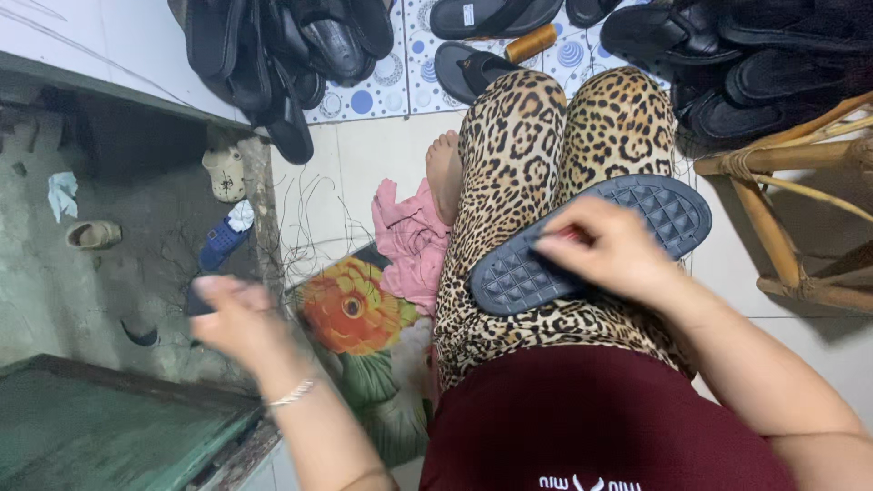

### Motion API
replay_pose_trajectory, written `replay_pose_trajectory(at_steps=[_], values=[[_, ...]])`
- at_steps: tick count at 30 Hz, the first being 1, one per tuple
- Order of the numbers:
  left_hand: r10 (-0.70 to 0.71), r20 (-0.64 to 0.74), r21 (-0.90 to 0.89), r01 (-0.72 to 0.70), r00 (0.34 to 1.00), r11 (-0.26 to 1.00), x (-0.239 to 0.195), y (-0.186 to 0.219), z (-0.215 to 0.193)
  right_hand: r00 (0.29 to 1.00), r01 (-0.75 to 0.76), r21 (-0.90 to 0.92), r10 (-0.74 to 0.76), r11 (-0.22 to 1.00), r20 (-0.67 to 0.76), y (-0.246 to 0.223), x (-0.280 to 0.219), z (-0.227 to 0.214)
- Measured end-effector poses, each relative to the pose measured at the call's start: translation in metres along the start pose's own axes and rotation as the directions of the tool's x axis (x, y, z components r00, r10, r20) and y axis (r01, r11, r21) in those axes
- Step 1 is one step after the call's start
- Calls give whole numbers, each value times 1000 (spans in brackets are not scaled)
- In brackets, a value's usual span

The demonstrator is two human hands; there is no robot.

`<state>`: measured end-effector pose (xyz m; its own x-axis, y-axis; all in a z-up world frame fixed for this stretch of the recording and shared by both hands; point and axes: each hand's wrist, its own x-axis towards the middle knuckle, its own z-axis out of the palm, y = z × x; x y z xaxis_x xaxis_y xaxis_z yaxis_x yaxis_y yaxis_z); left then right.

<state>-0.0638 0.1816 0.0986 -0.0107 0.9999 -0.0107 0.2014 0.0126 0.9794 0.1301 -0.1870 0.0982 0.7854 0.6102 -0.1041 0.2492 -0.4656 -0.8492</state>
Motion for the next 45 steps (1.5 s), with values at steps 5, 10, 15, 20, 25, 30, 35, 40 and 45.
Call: replay_pose_trajectory(at_steps=[5,10,15,20,25,30,35,40,45], values=[[-3,304,947,-301,953,112,87,-104,-70,938,-292,258,329,921,-112,54,-14,-52],[363,726,562,-808,584,177,-37,-101,14,923,-206,468,330,859,-199,79,-17,-59],[-273,951,308,-357,145,882,-178,-10,80,914,-128,387,260,913,-313,52,-6,-51],[-160,965,154,47,206,987,-168,-1,91,911,-81,372,220,925,-350,62,-5,-50],[252,843,-180,-191,475,965,-101,41,118,847,-85,438,296,895,-441,72,-12,-65],[815,566,52,-992,125,116,19,28,203,837,-179,366,337,913,-430,91,-12,-62],[321,899,339,-937,298,-81,33,-52,238,828,-239,367,386,899,-406,94,0,-42],[137,942,240,-898,308,370,-53,-105,221,828,-244,376,394,894,-399,112,17,-49],[456,831,-114,-705,318,700,-140,-67,195,713,-264,637,591,724,-377,158,56,-67]])
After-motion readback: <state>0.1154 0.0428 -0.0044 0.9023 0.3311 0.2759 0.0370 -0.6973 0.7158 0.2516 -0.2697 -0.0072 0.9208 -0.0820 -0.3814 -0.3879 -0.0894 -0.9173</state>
